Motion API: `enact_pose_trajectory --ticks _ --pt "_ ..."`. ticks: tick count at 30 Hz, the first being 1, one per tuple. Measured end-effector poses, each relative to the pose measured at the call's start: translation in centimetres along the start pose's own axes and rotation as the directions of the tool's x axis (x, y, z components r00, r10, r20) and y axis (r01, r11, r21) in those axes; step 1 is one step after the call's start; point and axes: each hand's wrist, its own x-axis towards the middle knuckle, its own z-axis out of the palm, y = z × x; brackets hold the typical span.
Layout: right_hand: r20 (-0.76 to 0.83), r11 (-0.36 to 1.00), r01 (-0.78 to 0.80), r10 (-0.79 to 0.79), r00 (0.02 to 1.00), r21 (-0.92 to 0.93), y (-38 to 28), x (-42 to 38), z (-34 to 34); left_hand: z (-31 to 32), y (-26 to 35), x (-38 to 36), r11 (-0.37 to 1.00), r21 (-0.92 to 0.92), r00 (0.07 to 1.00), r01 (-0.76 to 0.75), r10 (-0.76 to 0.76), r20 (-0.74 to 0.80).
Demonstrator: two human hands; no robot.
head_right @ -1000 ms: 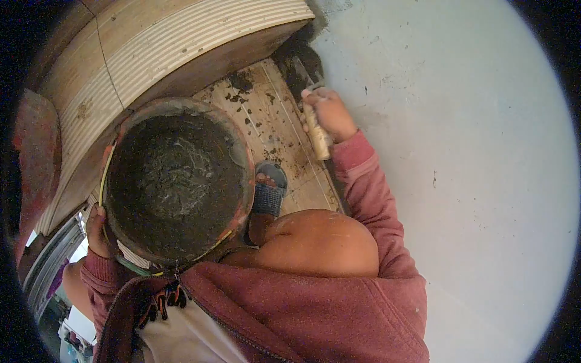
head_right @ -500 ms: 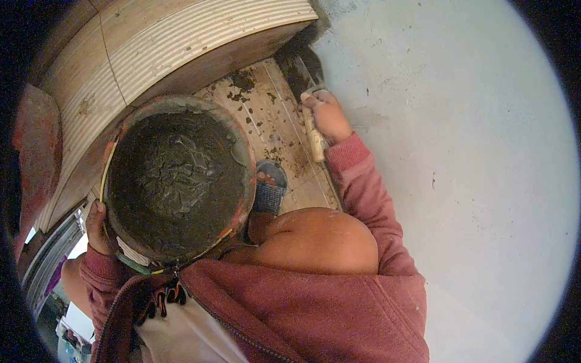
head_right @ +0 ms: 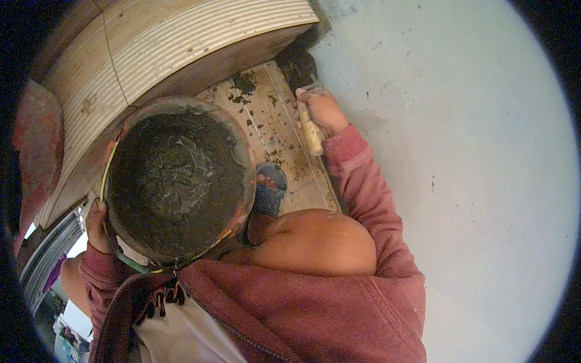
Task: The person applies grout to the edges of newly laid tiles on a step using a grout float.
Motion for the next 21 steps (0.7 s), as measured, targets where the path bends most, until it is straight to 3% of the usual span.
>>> enact_pose_trajectory --ticks 12,19,21 --pt "-0.032 0.990 0.115 -0.119 0.992 -0.083 -2.9 -5.3 -0.7 -0.1 0.2 0.3 1.000 0.011 1.000 0.002 -0.002 0.023" --pt "-0.056 0.990 0.139 -0.141 0.988 -0.032 -3.0 -7.0 -0.5 0.2 0.3 0.3 1.000 0.024 1.000 0.013 -0.013 0.009" --pt "-0.139 0.974 0.221 -0.226 0.964 -0.048 -2.1 -8.5 0.2 0.1 0.0 0.3 0.999 0.048 1.000 0.005 -0.005 0.005"
